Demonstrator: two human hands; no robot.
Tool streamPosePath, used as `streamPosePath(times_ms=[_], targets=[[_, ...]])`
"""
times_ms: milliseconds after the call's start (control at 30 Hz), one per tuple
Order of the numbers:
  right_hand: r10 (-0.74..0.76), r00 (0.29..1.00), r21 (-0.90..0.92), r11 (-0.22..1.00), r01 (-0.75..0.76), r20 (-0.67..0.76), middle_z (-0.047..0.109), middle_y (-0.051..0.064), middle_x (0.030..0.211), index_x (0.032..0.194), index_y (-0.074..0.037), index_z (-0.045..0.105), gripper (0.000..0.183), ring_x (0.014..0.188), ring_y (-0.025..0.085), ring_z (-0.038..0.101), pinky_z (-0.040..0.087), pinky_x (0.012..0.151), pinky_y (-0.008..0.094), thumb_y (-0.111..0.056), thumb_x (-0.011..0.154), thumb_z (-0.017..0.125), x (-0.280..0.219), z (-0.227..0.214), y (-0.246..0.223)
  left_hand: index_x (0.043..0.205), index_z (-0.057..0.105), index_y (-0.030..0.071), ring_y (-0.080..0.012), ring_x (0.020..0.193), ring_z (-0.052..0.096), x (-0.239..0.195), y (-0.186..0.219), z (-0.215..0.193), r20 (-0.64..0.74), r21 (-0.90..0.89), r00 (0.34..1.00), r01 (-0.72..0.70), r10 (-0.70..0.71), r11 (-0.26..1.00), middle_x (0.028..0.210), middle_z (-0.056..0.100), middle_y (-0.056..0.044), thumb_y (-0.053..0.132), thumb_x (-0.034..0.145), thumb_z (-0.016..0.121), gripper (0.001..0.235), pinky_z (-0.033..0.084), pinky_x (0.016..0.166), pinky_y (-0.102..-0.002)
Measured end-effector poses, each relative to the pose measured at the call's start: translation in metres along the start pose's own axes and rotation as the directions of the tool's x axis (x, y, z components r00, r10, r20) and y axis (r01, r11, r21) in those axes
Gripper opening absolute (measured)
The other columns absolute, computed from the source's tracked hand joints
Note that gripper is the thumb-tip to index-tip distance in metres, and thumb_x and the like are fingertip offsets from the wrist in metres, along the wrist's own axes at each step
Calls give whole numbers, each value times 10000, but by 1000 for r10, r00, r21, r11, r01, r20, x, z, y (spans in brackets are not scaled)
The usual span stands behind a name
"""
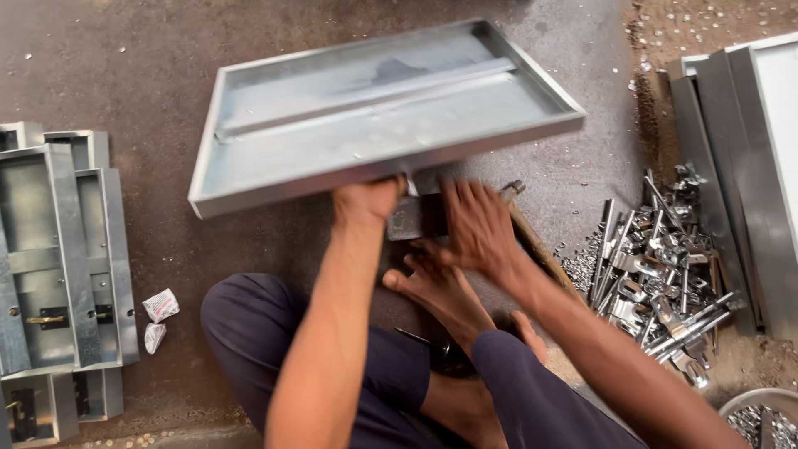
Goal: The person assembles metal components by hammering rivets into pre-drilled holes on a metal panel and attaching a latch mechanism using a metal rod.
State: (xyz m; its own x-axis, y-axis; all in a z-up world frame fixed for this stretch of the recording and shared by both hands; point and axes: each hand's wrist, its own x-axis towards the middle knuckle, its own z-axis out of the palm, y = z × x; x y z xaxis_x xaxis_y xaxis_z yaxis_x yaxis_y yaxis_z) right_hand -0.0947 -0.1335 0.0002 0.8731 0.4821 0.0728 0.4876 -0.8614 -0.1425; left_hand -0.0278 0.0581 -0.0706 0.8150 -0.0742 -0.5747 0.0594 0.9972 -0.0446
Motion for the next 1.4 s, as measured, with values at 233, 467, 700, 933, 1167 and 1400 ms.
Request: streamPosePath(times_ms=[233,467,700,933,1167,1400], targets=[[63,987,145,986,-84,146,666,250,1063,1301,56,556,896,928,373,654,467,878,503,-653,768,681,55,36,-3,1289,583,76,-311,1203,594,-2,14,25,31,105,999,-25,22,994,1336,614,-106,387,995,520,432,520,1035,-486],[227,964,279,925,-258,140,646,221,1046,1295,4,587,595,925,358,631,483,838,490,-442,914,686,53,30,29,1311,557,66,-306,1232,581,31,3,-20,239,84,970,23,-42,996,1352,602,-115,361,1067,483,390,497,1077,-486],[579,807,43,809,-587,112,584,244,1046,1319,3,590,617,970,345,538,465,837,469,-365,856,766,-135,10,67,1341,549,69,-312,1259,545,-8,-33,-128,209,69,975,60,-73,996,1373,571,-114,359,1110,442,386,455,1108,-500],[732,623,119,617,-778,277,653,52,794,1238,-41,627,443,561,171,517,433,485,371,-429,1028,585,-195,0,89,1333,554,70,-307,1250,549,-15,-47,-149,160,100,979,108,-124,989,1360,577,-111,360,1108,446,382,459,1100,-496],[743,297,100,298,-949,600,565,135,642,961,36,653,475,490,165,405,333,404,350,-439,944,663,-307,-61,83,1325,558,71,-303,1240,552,-17,-52,-148,138,116,974,167,-182,979,1346,583,-108,360,1106,451,378,463,1092,-491],[386,894,748,517,-416,229,690,76,889,1320,111,511,544,691,132,652,551,545,276,-374,1085,587,-243,-124,18,1318,563,72,-298,1230,555,-5,-58,-151,113,132,977,168,-184,977,1332,590,-105,360,1104,456,374,467,1083,-487]])
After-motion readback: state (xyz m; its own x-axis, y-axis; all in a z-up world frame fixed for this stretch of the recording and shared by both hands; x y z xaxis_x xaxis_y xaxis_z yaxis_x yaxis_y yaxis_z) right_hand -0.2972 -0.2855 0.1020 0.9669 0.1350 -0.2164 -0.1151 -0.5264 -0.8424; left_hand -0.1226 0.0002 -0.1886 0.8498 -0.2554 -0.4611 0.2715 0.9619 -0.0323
